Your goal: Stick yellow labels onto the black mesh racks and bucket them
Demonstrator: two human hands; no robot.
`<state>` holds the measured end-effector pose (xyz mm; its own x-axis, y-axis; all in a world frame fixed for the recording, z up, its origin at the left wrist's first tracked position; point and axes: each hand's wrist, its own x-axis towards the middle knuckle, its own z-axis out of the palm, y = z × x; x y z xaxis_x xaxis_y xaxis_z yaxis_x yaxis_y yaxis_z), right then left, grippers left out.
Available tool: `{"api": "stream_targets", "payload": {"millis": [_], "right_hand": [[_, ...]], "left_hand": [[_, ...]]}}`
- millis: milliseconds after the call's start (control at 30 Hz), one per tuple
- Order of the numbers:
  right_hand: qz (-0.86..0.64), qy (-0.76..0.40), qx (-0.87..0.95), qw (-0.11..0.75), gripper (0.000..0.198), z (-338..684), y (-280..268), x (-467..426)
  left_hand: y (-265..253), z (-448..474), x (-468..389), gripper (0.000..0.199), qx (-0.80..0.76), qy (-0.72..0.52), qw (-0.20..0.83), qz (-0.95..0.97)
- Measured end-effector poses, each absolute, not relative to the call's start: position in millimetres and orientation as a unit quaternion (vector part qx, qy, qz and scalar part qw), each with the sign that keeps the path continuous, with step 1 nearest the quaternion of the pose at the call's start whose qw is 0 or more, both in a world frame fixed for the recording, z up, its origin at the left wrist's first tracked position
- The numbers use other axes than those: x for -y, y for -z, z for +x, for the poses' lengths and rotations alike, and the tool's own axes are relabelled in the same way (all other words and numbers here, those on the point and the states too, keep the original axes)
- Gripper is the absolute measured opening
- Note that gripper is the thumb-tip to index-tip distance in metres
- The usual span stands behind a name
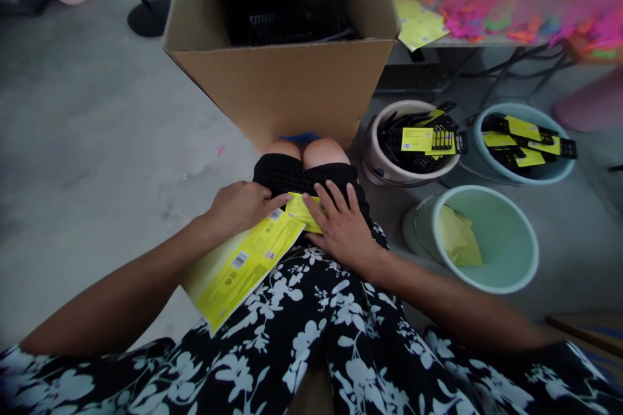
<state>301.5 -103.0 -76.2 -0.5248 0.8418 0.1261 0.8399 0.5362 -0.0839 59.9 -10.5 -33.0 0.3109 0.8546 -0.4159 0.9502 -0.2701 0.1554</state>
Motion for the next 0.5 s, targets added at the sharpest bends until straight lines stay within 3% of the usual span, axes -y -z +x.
{"api": "stream_targets", "payload": {"millis": [133,333,500], "right_hand": [[-0.487,-0.035,0.871,0.051,0.080,315.0,95.1,104.8],[-0.484,-0.070,0.869,0.079,0.068,318.3,79.9,102.7],[-0.508,-0.080,0.845,0.149,0.069,326.3,60.9,99.3]], "left_hand": [[31.9,60.9,12.1,0.076,-0.574,0.139,0.157,0.791],[25.3,60.6,36.5,0.070,-0.550,0.209,0.104,0.802],[28.3,29.7,28.4,0.052,-0.565,0.222,0.170,0.777]]}}
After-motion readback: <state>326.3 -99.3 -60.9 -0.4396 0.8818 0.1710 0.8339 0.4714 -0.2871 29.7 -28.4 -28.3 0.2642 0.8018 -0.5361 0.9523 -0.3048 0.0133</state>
